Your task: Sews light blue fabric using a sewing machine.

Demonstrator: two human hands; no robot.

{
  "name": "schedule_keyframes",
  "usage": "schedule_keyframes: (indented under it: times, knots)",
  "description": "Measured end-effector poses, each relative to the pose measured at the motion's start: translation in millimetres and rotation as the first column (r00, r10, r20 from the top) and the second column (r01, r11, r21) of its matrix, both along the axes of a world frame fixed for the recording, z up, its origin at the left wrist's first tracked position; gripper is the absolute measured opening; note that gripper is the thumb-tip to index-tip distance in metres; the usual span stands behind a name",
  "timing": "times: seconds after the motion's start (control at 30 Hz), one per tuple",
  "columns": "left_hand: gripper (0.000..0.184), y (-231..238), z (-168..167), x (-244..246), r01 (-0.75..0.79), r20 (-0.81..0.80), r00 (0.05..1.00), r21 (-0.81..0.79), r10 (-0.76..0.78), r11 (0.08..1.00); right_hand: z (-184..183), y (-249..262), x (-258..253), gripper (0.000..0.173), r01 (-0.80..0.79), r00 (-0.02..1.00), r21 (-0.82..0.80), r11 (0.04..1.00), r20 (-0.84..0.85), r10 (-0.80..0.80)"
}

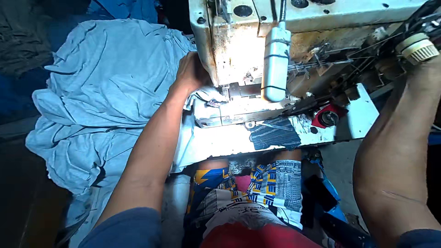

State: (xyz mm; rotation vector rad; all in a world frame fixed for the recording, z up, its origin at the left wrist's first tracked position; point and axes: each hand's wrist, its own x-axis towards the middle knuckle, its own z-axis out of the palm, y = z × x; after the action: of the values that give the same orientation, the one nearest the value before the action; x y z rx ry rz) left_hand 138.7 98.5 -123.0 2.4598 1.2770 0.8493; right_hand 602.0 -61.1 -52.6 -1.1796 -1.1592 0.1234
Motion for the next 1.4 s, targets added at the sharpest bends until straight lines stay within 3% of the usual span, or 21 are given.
schedule_keyframes:
  times: [0.07,0.17,0.27,0.33,0.43,0.53,0.63,0.73,0.87,1.03,1.17,1.27,1.33,1.4]
  knots:
    - [0.038,9,4,0,-0.062,-0.006,0.998,0.021,0.062,0.998,-9,4,21,0.034,0.017,0.996,-0.043,0.999,0.089,-0.014]
    - [0.037,18,18,-12,-0.223,-0.068,0.972,0.019,0.224,0.975,-5,2,15,0.03,0.019,1.0,-0.089,0.996,0.003,-0.019]
    - [0.042,17,23,-44,-0.205,-0.099,0.974,0.01,0.205,0.979,2,-23,17,0.042,0.224,0.974,-0.118,0.967,0.014,-0.224]
    - [0.043,-2,21,-72,-0.213,-0.114,0.971,-0.013,0.21,0.977,-8,-63,14,0.049,0.189,0.982,-0.104,0.976,0.037,-0.186]
    - [0.045,-55,24,-108,-0.244,-0.076,0.969,-0.1,0.237,0.965,-28,-131,-41,0.048,0.031,0.998,-0.074,0.997,0.055,-0.027]
    - [0.038,-113,19,-125,-0.241,0.044,0.965,-0.217,0.257,0.946,-65,-157,-119,0.041,-0.073,0.993,-0.139,0.988,0.08,0.085]
    - [0.024,-165,5,-122,-0.178,0.19,0.954,-0.258,0.231,0.95,-106,-142,-182,0.04,-0.231,0.955,-0.301,0.925,0.111,0.275]
    - [0.018,-183,-5,-111,-0.143,0.298,0.931,-0.239,0.212,0.96,-122,-106,-229,0.03,-0.246,0.875,-0.354,0.902,0.32,0.364]
    - [0.017,-197,-14,-100,-0.137,0.354,0.913,-0.196,0.2,0.971,-119,-60,-276,0.028,-0.096,0.726,-0.233,0.968,0.649,0.228]
    - [0.019,-207,-17,-90,-0.098,0.395,0.907,-0.13,0.143,0.987,-122,-9,-312,0.02,-0.095,0.572,-0.158,0.983,0.8,0.184]
    - [0.019,-220,-4,-100,0.001,0.502,0.864,-0.056,0.028,0.998,-102,-17,-322,0.017,-0.225,0.657,-0.113,0.968,0.716,0.237]
    - [0.022,-233,5,-111,-0.06,0.51,0.857,-0.027,0.066,0.998,-88,-42,-325,0.019,-0.404,0.771,-0.162,0.9,0.47,0.431]
    - [0.022,-238,8,-109,-0.064,0.492,0.868,-0.032,0.072,0.997,-82,-59,-334,0.034,-0.614,0.739,-0.187,0.767,0.205,0.642]
    - [0.024,-241,9,-103,-0.039,0.443,0.895,-0.042,0.053,0.998,-78,-74,-346,0.058,-0.758,0.624,-0.209,0.617,0.04,0.78]
